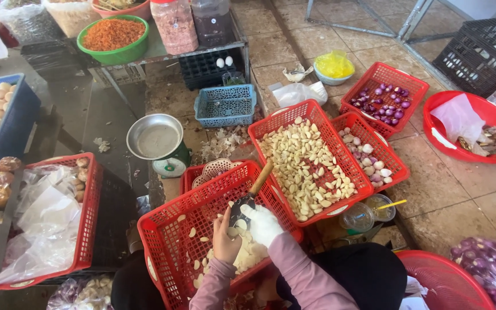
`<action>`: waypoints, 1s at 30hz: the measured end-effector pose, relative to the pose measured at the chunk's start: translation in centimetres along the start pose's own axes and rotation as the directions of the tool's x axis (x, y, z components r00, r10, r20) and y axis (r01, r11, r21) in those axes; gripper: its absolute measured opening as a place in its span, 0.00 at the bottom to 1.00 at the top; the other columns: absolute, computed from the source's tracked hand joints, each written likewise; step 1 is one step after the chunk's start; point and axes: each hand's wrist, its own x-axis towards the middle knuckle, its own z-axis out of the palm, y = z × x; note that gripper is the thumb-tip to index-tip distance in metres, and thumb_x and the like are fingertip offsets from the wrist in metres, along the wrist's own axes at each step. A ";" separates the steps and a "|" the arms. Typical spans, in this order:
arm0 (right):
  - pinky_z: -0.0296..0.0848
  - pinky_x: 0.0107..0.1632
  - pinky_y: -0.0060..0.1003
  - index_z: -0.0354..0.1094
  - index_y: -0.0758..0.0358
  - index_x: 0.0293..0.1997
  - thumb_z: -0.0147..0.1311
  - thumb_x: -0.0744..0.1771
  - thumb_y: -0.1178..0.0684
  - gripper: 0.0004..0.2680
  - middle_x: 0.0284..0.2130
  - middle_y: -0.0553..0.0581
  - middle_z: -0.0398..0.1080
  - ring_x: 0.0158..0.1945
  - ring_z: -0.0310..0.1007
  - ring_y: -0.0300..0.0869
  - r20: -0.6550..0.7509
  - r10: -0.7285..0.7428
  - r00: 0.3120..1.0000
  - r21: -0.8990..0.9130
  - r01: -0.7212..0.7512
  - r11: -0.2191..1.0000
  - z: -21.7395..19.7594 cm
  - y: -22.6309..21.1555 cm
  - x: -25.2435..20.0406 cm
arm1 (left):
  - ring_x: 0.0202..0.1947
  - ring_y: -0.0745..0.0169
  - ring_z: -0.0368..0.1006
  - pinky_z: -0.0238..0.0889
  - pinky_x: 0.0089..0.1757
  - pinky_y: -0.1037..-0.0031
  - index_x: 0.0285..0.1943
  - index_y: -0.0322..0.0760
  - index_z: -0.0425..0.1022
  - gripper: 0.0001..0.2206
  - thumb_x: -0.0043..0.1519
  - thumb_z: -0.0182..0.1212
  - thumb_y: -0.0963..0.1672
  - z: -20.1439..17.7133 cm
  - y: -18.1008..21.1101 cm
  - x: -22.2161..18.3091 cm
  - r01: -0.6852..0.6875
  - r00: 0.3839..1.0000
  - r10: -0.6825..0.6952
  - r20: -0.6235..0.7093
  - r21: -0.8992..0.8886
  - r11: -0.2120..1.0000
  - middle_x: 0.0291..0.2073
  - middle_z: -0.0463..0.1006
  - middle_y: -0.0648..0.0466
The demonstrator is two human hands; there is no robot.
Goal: Slicing garlic cloves into thin pieces using a knife over a red basket in a produce area.
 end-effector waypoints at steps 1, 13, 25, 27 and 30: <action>0.62 0.26 0.32 0.75 0.67 0.49 0.58 0.68 0.53 0.10 0.31 0.58 0.74 0.25 0.66 0.40 -0.022 -0.025 0.999 0.048 0.026 0.999 -0.2 0.2 0.3 | 0.36 0.60 0.70 0.70 0.38 0.80 0.74 0.45 0.62 0.43 0.42 0.55 0.33 0.0 0.4 0.0 -0.005 1.000 0.006 -0.014 0.038 0.999 0.44 0.70 0.52; 0.79 0.38 0.36 0.67 0.49 0.62 0.51 0.67 0.44 0.16 0.49 0.53 0.75 0.41 0.80 0.41 -0.134 -0.349 0.928 -0.912 0.023 0.410 -0.8 -8.7 -2.0 | 0.41 0.57 0.71 0.72 0.42 0.76 0.76 0.44 0.60 0.42 0.45 0.57 0.33 -0.6 -2.4 0.0 0.021 0.998 -0.018 -0.067 0.053 0.998 0.48 0.70 0.48; 0.76 0.47 0.51 0.73 0.49 0.49 0.51 0.66 0.47 0.10 0.47 0.58 0.75 0.46 0.75 0.56 -0.264 -0.677 0.687 -0.954 -0.291 0.076 -18.1 -6.6 14.6 | 0.36 0.60 0.70 0.70 0.40 0.78 0.75 0.44 0.61 0.42 0.45 0.57 0.33 -1.3 -3.2 -0.4 0.038 0.986 -0.034 -0.166 0.018 0.999 0.47 0.69 0.49; 0.76 0.46 0.51 0.72 0.43 0.50 0.52 0.66 0.45 0.09 0.49 0.56 0.73 0.47 0.74 0.53 -0.334 -0.725 0.603 -0.933 -0.322 0.162 -16.6 -7.6 13.0 | 0.37 0.60 0.70 0.69 0.41 0.78 0.75 0.44 0.61 0.42 0.44 0.57 0.33 -1.7 -3.3 -0.3 0.029 0.986 -0.025 -0.164 0.025 0.999 0.47 0.69 0.49; 0.72 0.53 0.49 0.73 0.43 0.56 0.51 0.67 0.44 0.12 0.51 0.56 0.72 0.50 0.73 0.51 -0.218 -0.695 0.685 -0.976 -0.167 0.141 -11.7 -9.9 7.4 | 0.36 0.61 0.69 0.69 0.39 0.78 0.76 0.43 0.61 0.42 0.44 0.58 0.33 -1.7 -3.2 -0.3 0.043 0.985 -0.034 -0.167 0.050 0.998 0.47 0.69 0.49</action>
